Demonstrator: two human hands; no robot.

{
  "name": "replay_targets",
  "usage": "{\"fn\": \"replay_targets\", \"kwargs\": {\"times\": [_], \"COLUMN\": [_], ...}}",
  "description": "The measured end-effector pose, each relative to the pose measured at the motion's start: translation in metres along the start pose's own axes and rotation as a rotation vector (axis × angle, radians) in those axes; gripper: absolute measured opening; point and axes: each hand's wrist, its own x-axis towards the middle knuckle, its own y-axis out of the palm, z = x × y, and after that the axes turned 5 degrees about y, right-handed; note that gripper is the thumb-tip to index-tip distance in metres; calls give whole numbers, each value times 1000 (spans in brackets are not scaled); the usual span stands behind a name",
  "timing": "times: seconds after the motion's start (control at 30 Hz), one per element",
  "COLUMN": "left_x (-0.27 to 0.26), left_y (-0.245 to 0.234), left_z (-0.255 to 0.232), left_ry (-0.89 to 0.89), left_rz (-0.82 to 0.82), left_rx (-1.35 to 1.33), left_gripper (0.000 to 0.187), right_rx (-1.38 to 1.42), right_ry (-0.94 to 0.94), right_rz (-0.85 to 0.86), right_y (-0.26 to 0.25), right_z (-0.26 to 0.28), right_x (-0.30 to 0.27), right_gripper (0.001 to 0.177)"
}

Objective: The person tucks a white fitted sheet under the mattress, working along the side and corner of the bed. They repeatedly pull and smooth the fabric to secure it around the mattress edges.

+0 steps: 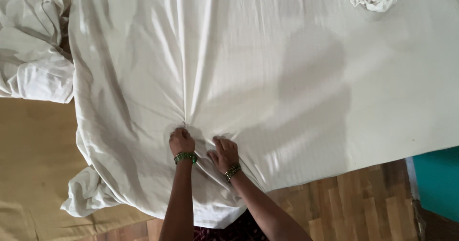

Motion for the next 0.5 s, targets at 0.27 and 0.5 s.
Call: {"fn": "replay_targets", "kwargs": {"times": [0.27,0.5], "left_x": [96,105], "left_y": [-26,-7], "left_z": [-47,77], "left_ry": [-278,189], "left_rz": [286,77], "left_rx": [280,1009], "left_gripper": [58,48], "right_rx": [49,167], "right_ry": [3,2], "right_rz": [104,-98], "right_y": [2,74], "right_z": [56,54], "right_x": [3,-7], "right_gripper": [50,18]}}
